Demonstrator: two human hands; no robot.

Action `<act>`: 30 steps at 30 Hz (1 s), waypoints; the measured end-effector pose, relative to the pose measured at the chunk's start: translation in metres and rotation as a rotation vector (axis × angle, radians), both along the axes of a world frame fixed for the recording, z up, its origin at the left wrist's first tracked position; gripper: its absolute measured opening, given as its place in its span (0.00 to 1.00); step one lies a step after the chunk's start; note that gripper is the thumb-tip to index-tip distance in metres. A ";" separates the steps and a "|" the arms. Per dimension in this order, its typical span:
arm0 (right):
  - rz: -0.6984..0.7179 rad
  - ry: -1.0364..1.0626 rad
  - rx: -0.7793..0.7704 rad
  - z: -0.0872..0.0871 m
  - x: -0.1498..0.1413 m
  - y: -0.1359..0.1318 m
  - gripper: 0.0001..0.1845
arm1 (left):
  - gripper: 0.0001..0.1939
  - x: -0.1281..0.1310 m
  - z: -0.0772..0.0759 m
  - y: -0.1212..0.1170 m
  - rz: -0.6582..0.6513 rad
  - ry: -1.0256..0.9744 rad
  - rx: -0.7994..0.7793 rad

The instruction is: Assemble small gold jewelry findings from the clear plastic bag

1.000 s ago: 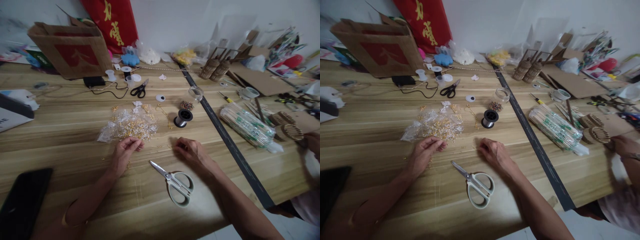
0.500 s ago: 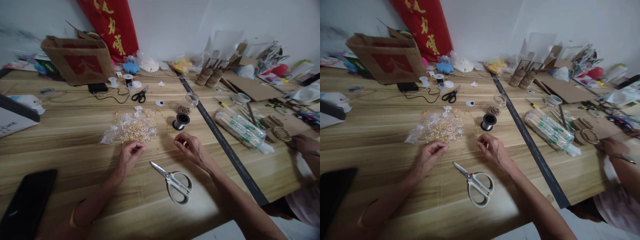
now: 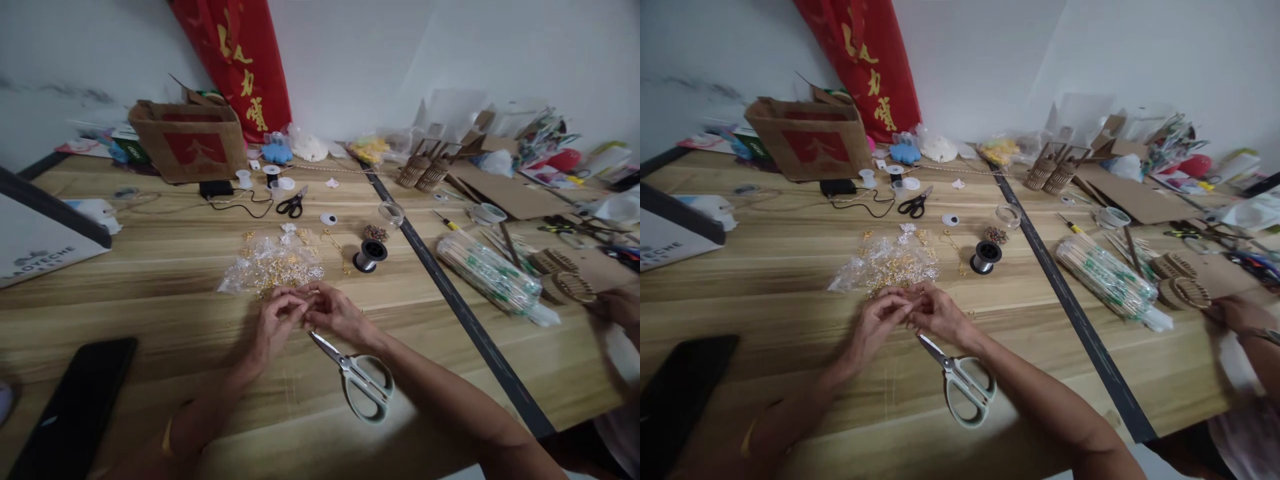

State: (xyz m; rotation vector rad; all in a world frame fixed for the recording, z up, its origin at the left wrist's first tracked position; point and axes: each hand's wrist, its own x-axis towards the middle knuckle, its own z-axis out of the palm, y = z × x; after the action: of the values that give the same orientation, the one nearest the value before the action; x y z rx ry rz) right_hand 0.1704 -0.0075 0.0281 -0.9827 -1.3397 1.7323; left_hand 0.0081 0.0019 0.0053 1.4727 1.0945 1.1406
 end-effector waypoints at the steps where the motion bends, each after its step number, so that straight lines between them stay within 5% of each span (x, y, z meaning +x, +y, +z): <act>1: -0.016 0.007 -0.002 -0.001 -0.001 0.000 0.21 | 0.07 0.000 -0.001 0.000 0.006 0.005 -0.002; 12: -0.230 0.036 0.006 -0.020 -0.005 -0.002 0.20 | 0.07 -0.003 -0.004 0.006 0.013 0.060 0.014; 30: -0.266 -0.277 0.285 -0.031 0.000 -0.004 0.11 | 0.05 -0.002 -0.008 0.007 0.049 0.111 0.149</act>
State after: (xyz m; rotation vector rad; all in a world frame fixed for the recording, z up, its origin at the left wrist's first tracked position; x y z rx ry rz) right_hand 0.1702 -0.0114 -0.0028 -1.2028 -1.5016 1.2010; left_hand 0.0057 0.0088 -0.0026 1.6498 1.1475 1.2080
